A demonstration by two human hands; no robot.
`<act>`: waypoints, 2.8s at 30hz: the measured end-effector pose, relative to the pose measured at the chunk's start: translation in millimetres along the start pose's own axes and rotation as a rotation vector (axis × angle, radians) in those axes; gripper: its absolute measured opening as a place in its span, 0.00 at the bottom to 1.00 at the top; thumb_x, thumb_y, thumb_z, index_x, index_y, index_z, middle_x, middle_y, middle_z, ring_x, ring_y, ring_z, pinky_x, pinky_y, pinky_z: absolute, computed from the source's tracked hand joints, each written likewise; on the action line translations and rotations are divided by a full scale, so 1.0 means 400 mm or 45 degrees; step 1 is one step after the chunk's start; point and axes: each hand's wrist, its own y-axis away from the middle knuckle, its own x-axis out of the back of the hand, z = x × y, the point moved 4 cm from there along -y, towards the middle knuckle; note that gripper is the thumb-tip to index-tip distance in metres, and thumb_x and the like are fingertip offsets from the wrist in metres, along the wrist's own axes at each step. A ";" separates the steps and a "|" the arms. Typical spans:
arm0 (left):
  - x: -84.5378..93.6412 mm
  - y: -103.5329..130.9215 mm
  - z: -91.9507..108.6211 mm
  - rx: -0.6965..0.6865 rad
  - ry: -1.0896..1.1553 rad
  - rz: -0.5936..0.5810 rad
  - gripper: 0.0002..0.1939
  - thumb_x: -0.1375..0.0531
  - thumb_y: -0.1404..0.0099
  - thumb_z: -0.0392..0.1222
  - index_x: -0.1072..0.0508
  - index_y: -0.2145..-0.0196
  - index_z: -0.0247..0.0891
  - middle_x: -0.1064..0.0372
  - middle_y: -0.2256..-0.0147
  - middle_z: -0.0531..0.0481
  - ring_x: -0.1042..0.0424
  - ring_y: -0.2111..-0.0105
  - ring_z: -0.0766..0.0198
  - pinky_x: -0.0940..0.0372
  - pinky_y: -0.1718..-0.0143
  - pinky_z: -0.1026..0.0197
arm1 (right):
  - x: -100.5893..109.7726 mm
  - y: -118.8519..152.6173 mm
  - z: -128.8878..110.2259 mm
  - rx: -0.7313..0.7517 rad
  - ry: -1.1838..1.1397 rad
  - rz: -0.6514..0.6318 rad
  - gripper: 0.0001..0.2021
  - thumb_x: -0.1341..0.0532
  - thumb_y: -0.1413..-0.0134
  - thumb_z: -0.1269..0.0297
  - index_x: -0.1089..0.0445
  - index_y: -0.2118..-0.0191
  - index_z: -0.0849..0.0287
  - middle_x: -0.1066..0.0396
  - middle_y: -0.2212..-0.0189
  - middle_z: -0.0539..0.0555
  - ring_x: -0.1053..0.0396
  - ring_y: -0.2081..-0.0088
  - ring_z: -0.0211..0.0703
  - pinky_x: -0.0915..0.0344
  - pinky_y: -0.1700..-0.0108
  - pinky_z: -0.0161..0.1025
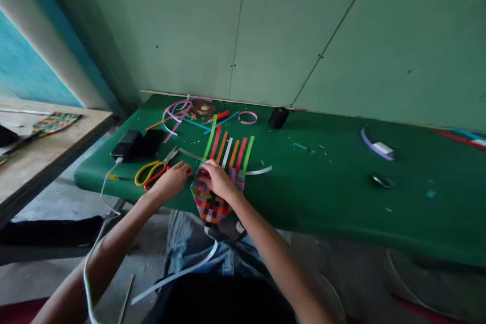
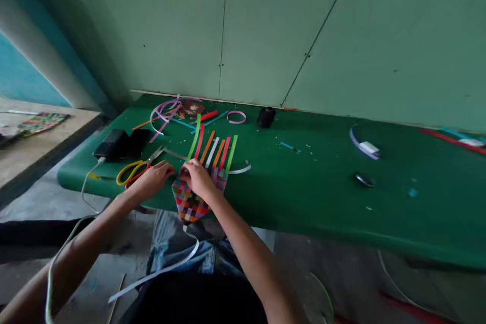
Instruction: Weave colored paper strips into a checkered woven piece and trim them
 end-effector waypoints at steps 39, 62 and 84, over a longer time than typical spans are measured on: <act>-0.026 0.062 0.094 0.061 -0.017 0.078 0.12 0.48 0.24 0.31 0.26 0.60 0.39 0.29 0.61 0.47 0.27 0.62 0.59 0.33 0.61 0.59 | 0.004 0.001 0.007 -0.132 -0.117 0.124 0.08 0.38 0.39 0.79 0.29 0.60 0.58 0.31 0.59 0.52 0.29 0.63 0.40 0.29 0.51 0.42; -0.036 0.034 0.104 0.408 0.038 0.264 0.06 0.40 0.31 0.37 0.23 0.65 0.40 0.27 0.67 0.50 0.29 0.69 0.62 0.40 0.67 0.62 | 0.045 -0.013 0.027 -0.100 -0.111 0.004 0.11 0.31 0.39 0.74 0.21 0.52 0.59 0.28 0.48 0.57 0.24 0.62 0.38 0.24 0.53 0.39; -0.050 0.061 0.092 0.337 0.163 0.263 0.09 0.41 0.29 0.34 0.20 0.62 0.40 0.26 0.65 0.49 0.26 0.67 0.63 0.35 0.63 0.62 | 0.048 -0.025 0.040 -0.152 -0.198 -0.014 0.08 0.32 0.41 0.76 0.21 0.59 0.57 0.30 0.53 0.54 0.25 0.64 0.37 0.24 0.54 0.39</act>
